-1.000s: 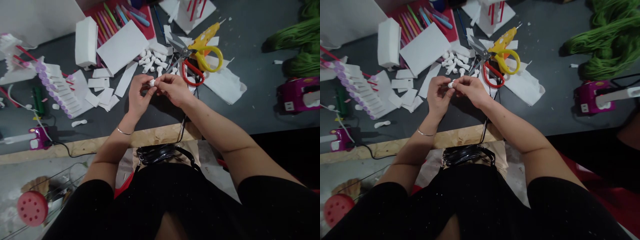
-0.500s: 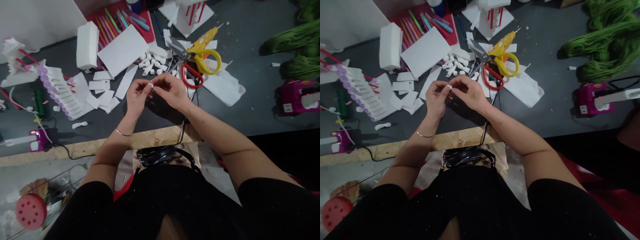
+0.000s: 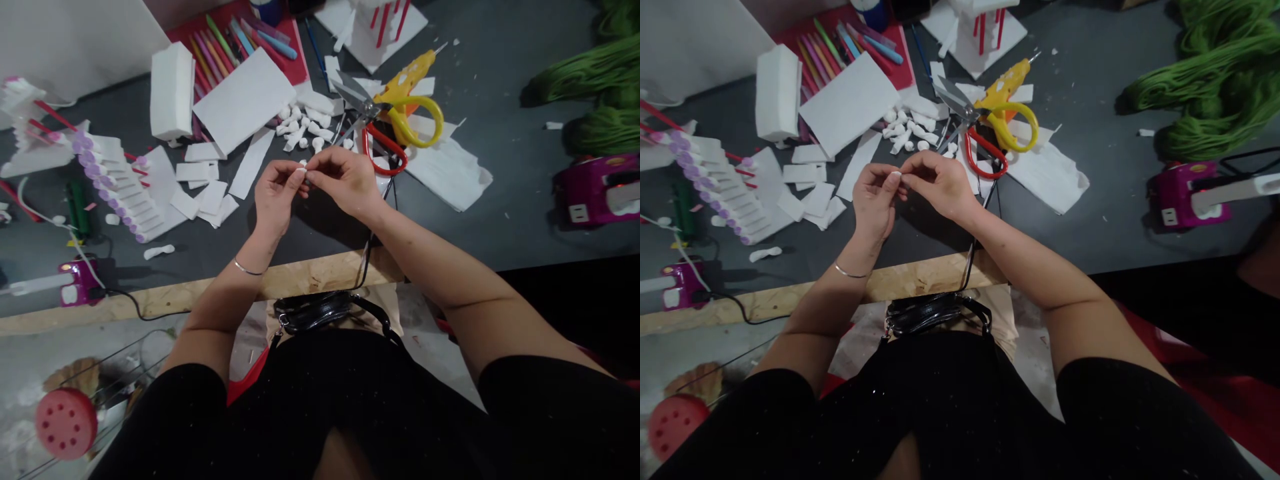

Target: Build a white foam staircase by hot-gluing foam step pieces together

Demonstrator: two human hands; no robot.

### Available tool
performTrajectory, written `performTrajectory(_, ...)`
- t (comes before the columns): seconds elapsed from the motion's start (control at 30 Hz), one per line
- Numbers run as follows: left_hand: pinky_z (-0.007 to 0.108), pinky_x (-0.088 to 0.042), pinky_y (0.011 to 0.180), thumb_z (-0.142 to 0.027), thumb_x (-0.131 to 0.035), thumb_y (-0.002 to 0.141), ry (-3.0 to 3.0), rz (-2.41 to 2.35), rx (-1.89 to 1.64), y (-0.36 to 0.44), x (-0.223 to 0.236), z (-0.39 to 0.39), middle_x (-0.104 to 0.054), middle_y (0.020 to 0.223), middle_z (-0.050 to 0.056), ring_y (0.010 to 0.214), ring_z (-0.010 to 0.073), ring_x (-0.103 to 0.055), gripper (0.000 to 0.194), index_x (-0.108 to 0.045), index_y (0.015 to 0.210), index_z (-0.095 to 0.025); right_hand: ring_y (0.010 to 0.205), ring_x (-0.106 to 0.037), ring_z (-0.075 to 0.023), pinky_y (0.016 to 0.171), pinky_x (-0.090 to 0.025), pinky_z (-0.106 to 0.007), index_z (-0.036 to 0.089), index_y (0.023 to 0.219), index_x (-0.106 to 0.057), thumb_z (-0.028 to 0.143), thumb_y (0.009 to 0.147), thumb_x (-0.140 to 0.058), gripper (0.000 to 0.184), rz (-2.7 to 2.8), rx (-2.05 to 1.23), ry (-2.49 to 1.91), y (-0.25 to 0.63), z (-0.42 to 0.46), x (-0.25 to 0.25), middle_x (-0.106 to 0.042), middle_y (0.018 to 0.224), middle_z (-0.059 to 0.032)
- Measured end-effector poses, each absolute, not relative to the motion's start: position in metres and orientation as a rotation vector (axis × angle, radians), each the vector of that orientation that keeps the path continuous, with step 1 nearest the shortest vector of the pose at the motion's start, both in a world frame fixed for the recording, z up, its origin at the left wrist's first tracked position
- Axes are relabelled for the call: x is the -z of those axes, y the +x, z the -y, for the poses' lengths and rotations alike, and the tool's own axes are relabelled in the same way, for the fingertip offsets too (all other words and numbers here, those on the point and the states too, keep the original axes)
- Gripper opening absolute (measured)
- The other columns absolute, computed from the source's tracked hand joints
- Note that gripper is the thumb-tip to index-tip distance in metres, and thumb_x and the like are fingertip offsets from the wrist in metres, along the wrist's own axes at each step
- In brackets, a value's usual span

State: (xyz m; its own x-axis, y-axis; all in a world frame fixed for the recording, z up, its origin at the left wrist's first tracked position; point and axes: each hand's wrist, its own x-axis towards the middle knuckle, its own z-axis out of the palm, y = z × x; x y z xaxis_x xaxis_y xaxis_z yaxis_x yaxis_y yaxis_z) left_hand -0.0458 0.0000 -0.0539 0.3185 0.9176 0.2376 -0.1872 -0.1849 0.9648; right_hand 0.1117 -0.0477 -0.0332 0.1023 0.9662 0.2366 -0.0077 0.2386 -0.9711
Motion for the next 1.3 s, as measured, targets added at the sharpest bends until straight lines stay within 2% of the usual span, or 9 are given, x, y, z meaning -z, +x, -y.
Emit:
performTrajectory(0.17,0.02,-0.054,0.054,-0.061,-0.081,0.088,1.404,-0.726,-1.182,-0.044,0.056,0.001,-0.068,0.077,-0.003,0.059,0.0072,-0.065,0.038,-0.07,0.095,-0.025,0.077,-0.062,-0.0123,0.076,-0.055,-0.03,0.022,0.09,-0.071,0.046,0.088,-0.078,0.026,1.237,-0.926,-1.115,0.11,0.048,0.031,-0.067,0.084,0.0015)
performTrajectory(0.4,0.022,-0.058,0.06,-0.067,-0.078,0.087,1.649,-0.701,-1.148,-0.053,0.055,-0.005,-0.069,0.091,-0.002,0.068,0.009,-0.07,0.048,-0.068,0.115,-0.029,0.069,-0.06,-0.0093,0.07,-0.057,-0.028,0.022,0.089,-0.067,0.059,0.08,-0.085,0.042,1.035,-1.249,-0.954,0.112,0.037,0.04,-0.064,0.081,0.0031)
performTrajectory(0.6,0.019,-0.055,0.055,-0.062,-0.077,0.091,1.696,-0.714,-1.135,-0.058,0.048,-0.005,-0.072,0.088,-0.002,0.063,0.0077,-0.068,0.039,-0.07,0.104,-0.026,0.075,-0.06,-0.0099,0.073,-0.057,-0.026,0.022,0.092,-0.066,0.06,0.079,-0.086,0.045,1.07,-1.218,-0.945,0.111,0.039,0.039,-0.064,0.086,0.0026)
performTrajectory(0.77,0.019,-0.051,0.049,-0.063,-0.083,0.085,1.506,-0.739,-1.119,-0.054,0.048,-0.006,-0.069,0.077,-0.003,0.056,0.0073,-0.064,0.041,-0.071,0.097,-0.026,0.093,-0.065,-0.0151,0.087,-0.057,-0.03,0.024,0.097,-0.07,0.056,0.082,-0.083,0.037,1.184,-1.041,-1.049,0.112,0.044,0.031,-0.068,0.094,-0.0003)
performTrajectory(1.07,0.018,-0.051,0.05,-0.069,-0.088,0.074,1.351,-0.792,-1.037,-0.049,0.042,0.0,-0.068,0.072,-0.004,0.056,0.0067,-0.063,0.053,-0.071,0.093,-0.023,0.091,-0.065,-0.0168,0.086,-0.054,-0.032,0.024,0.091,-0.075,0.034,0.089,-0.075,0.01,1.263,-0.899,-1.179,0.112,0.053,0.021,-0.068,0.089,0.0)
performTrajectory(1.17,0.017,-0.05,0.049,-0.071,-0.088,0.071,1.343,-0.809,-1.051,-0.047,0.041,0.001,-0.067,0.071,-0.005,0.054,0.0061,-0.062,0.054,-0.071,0.09,-0.023,0.09,-0.065,-0.017,0.085,-0.055,-0.033,0.024,0.089,-0.074,0.036,0.088,-0.076,0.012,1.231,-0.903,-1.185,0.11,0.052,0.022,-0.069,0.088,-0.0002)
performTrajectory(1.3,0.019,-0.051,0.05,-0.072,-0.085,0.076,1.388,-0.753,-1.083,-0.047,0.043,0.002,-0.066,0.073,-0.004,0.056,0.0075,-0.064,0.052,-0.072,0.093,-0.025,0.081,-0.063,-0.0142,0.077,-0.056,-0.031,0.024,0.089,-0.071,0.048,0.085,-0.082,0.027,1.087,-1.076,-1.098,0.109,0.045,0.031,-0.067,0.085,0.001)
